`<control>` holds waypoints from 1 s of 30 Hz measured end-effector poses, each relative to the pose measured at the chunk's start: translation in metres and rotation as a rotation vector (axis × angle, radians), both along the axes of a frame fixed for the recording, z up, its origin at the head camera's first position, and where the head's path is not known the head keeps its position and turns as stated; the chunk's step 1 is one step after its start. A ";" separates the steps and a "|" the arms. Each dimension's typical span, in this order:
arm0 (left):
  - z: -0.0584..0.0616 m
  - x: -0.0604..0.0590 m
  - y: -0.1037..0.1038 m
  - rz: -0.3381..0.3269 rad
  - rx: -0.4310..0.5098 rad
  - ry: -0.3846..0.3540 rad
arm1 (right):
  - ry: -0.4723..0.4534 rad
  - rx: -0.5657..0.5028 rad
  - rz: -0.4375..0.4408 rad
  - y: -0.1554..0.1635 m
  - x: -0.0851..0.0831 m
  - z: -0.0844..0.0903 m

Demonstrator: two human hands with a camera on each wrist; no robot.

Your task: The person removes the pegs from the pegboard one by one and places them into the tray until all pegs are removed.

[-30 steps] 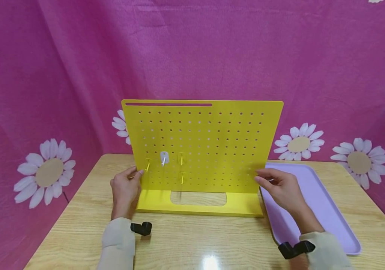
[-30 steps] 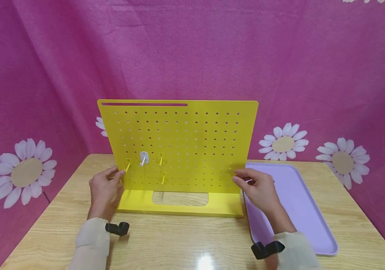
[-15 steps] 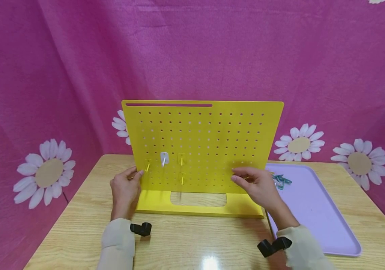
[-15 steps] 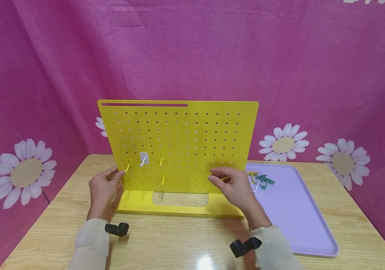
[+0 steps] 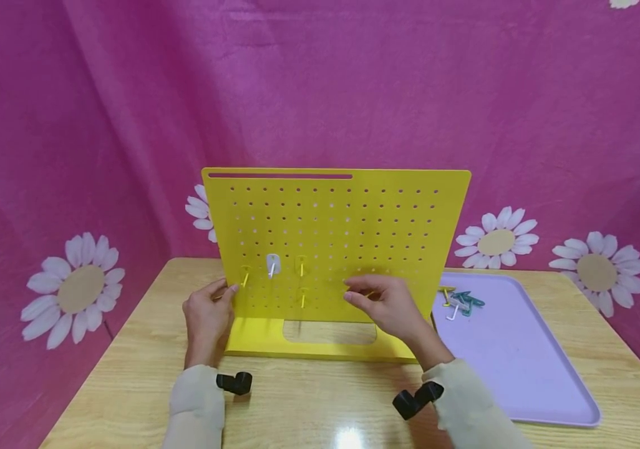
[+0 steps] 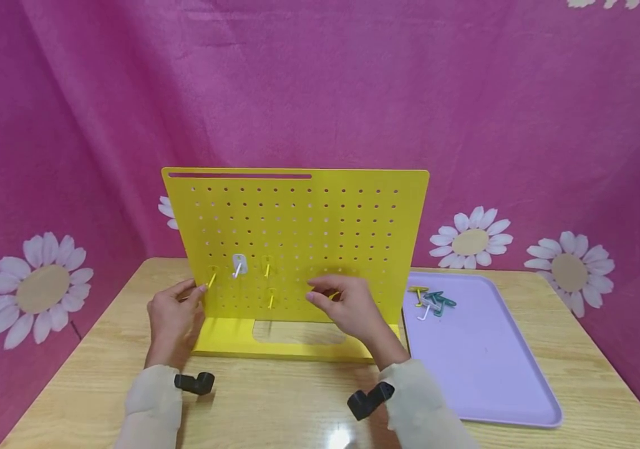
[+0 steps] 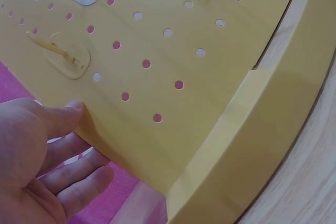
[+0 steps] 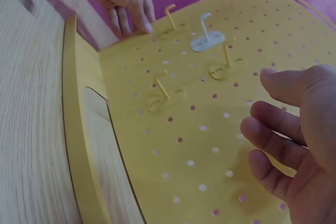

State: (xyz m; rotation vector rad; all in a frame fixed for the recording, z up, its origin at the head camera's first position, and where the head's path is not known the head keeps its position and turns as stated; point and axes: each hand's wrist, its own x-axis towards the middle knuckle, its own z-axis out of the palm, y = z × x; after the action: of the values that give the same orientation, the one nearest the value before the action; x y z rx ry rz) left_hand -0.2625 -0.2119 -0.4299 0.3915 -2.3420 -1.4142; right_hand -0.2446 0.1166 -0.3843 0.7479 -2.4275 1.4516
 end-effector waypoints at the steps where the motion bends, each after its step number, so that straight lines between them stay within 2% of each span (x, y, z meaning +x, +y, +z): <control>1: 0.000 0.001 -0.001 0.001 0.001 -0.003 | -0.001 0.000 0.009 -0.004 -0.001 0.000; 10: 0.000 0.001 -0.001 0.005 0.029 -0.005 | 0.001 0.021 0.025 -0.031 -0.009 0.007; 17: 0.002 0.000 -0.001 0.010 0.068 -0.025 | -0.005 -0.005 0.042 -0.050 -0.018 0.010; 30: -0.002 -0.001 -0.001 0.004 0.025 0.015 | 0.023 0.031 0.056 -0.072 -0.025 0.010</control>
State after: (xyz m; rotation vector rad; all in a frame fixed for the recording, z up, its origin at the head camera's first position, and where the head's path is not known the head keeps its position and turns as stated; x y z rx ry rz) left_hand -0.2634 -0.2125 -0.4322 0.3909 -2.3118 -1.4414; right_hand -0.2696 0.0448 -0.3745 0.8404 -2.4352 1.4205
